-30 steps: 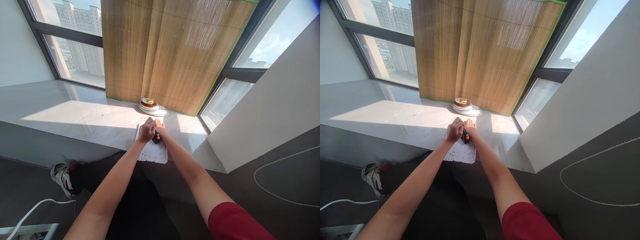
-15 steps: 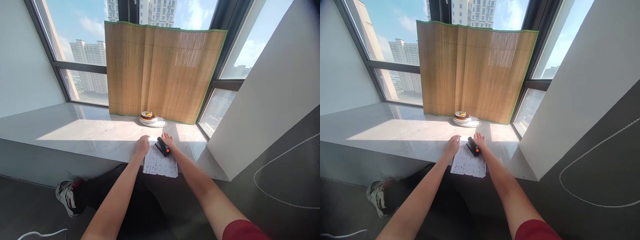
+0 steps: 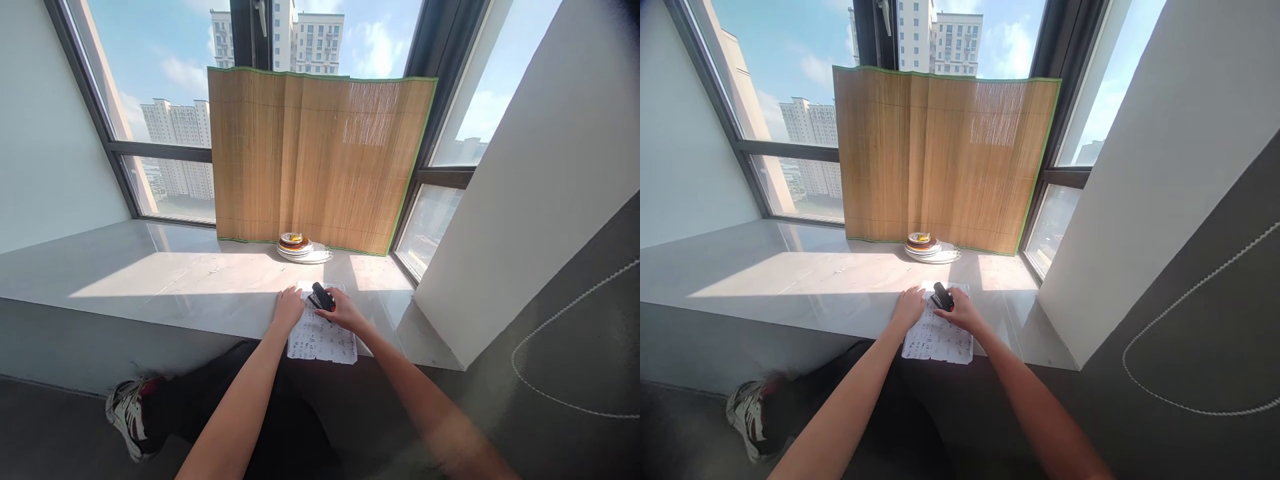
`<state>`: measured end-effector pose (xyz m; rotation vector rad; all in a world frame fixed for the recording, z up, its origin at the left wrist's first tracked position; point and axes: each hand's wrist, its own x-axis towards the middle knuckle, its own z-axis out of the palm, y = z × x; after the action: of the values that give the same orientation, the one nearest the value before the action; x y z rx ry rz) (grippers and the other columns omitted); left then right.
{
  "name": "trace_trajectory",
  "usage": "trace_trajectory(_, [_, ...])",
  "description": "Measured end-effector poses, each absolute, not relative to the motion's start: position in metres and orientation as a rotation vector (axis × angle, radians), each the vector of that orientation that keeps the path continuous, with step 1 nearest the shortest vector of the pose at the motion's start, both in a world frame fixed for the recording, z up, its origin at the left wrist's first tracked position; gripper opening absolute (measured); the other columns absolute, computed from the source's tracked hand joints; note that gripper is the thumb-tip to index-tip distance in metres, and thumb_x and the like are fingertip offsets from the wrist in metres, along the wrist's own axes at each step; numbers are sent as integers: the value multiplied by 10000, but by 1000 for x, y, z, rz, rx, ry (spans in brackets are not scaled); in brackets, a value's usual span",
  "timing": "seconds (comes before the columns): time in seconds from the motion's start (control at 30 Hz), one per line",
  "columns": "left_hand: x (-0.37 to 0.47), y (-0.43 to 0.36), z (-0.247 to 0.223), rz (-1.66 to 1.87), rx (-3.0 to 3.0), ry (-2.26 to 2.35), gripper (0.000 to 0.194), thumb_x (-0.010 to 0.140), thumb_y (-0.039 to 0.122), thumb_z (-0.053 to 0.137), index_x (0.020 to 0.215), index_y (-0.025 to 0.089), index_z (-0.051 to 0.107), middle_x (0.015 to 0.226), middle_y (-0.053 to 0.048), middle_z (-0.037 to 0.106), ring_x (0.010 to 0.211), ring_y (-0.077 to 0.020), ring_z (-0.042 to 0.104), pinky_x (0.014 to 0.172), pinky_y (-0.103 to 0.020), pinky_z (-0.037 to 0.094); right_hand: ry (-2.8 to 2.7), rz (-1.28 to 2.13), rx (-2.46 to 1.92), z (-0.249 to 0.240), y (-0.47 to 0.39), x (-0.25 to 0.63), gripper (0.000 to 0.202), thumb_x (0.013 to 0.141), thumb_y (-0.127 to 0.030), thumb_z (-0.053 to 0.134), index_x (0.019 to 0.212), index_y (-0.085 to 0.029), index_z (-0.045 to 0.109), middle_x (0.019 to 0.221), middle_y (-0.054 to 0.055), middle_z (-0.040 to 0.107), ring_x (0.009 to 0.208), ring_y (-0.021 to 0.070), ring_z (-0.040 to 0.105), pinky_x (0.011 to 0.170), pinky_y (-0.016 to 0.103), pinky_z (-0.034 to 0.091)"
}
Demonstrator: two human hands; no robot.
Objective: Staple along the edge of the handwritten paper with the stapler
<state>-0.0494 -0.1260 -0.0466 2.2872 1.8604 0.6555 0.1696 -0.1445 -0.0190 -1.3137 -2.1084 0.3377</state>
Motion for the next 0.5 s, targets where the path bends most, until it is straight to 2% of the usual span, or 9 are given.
trace_trajectory(0.13, [-54, -122, -51, 620, 2307, 1840, 528, 1016, 164, 387, 1499, 195, 599, 1666, -158, 480, 1569, -312, 393, 1282, -524, 259, -2038, 335, -1382, -33, -161, 176, 239, 859, -278, 675, 1090, -230, 713, 1025, 73, 753, 954, 268, 707, 870, 378, 550])
trace_trajectory(0.23, [-58, -121, -52, 633, 2285, 1818, 583, 962, 117, 405, 1505, 217, 591, 1669, -138, 482, 1570, -296, 398, 1273, -500, 279, -2001, 369, -1301, -36, -163, 183, 385, 841, -235, 654, 1220, -270, 708, 1123, 51, 777, 1035, 268, 730, 945, 393, 565])
trace_trajectory(0.3, [-59, -120, -52, 657, 2261, 1822, 599, 937, 109, 420, 1495, 235, 599, 1654, -121, 508, 1562, -280, 411, 1272, -481, 285, -1962, 308, -1258, -37, -164, 187, 445, 844, -274, 673, 1289, -283, 685, 1226, 65, 756, 1113, 281, 716, 990, 417, 565])
trace_trajectory(0.37, [-59, -120, -52, 694, 2240, 1811, 590, 928, 115, 429, 1473, 239, 617, 1634, -112, 535, 1550, -270, 427, 1274, -468, 288, -1878, 201, -1242, -37, -169, 191, 369, 873, -349, 684, 1234, -275, 701, 1223, 95, 739, 1134, 301, 690, 1002, 443, 559])
trace_trajectory(0.43, [-59, -120, -50, 751, 2207, 1777, 565, 923, 127, 435, 1434, 240, 647, 1611, -110, 562, 1538, -271, 443, 1276, -471, 293, -1784, 125, -1233, -36, -173, 193, 234, 946, -427, 619, 1080, -272, 731, 1097, 107, 736, 1067, 302, 678, 967, 441, 555])
trace_trajectory(0.5, [-59, -122, -47, 858, 2118, 1719, 525, 914, 149, 452, 1374, 248, 686, 1565, -104, 610, 1518, -283, 469, 1279, -487, 297, -1738, 130, -1230, -34, -176, 194, 316, 1014, -467, 503, 920, -269, 730, 925, 89, 712, 923, 276, 668, 877, 401, 547])
